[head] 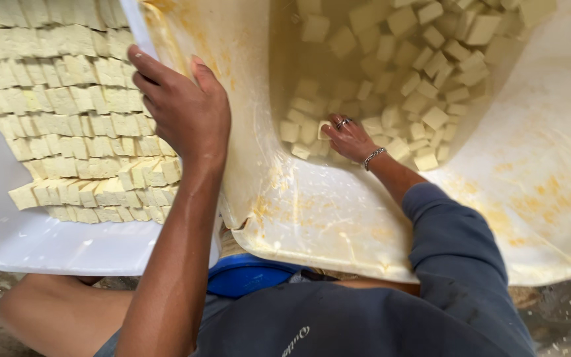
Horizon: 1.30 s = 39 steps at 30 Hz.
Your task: The person repeatedly scoops small tofu cubes from a water-filled tub and places them into a white tray, arranging them in neat rows. The process continues with consistent hand movements, filling the tray with tofu cubes.
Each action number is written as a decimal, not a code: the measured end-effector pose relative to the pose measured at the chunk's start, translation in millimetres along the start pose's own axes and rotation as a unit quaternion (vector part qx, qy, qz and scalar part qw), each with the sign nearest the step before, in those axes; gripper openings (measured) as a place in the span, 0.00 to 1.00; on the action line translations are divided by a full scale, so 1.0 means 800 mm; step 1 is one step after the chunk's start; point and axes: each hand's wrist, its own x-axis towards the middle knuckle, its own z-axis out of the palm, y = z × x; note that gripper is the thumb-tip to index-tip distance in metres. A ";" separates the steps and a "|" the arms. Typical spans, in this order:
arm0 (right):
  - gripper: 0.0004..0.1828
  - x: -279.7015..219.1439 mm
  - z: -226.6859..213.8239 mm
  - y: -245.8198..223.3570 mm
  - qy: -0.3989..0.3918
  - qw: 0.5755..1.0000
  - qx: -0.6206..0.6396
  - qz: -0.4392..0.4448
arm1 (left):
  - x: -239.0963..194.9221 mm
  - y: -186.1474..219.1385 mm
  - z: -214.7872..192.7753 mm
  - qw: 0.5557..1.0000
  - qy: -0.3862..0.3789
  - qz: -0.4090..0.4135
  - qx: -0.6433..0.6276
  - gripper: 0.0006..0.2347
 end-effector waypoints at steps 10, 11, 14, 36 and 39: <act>0.34 0.027 0.002 0.006 0.002 0.995 0.066 0.077 | 0.004 0.003 -0.002 1.000 0.006 -0.006 0.002 0.34; 0.35 0.024 -0.006 0.001 0.028 0.995 0.073 0.064 | 0.003 0.002 -0.003 1.000 0.008 0.001 0.001 0.34; 0.36 0.006 -0.028 -0.007 0.073 0.991 0.097 0.060 | -0.003 -0.001 0.001 1.000 0.014 -0.010 0.009 0.34; 0.37 0.057 0.048 -0.061 -0.023 0.997 -0.069 -0.021 | 0.004 0.004 -0.004 1.000 0.021 -0.023 0.000 0.34; 0.33 0.043 0.060 -0.062 -0.089 0.993 -0.061 0.038 | -0.003 0.002 0.002 0.999 0.026 -0.018 0.006 0.34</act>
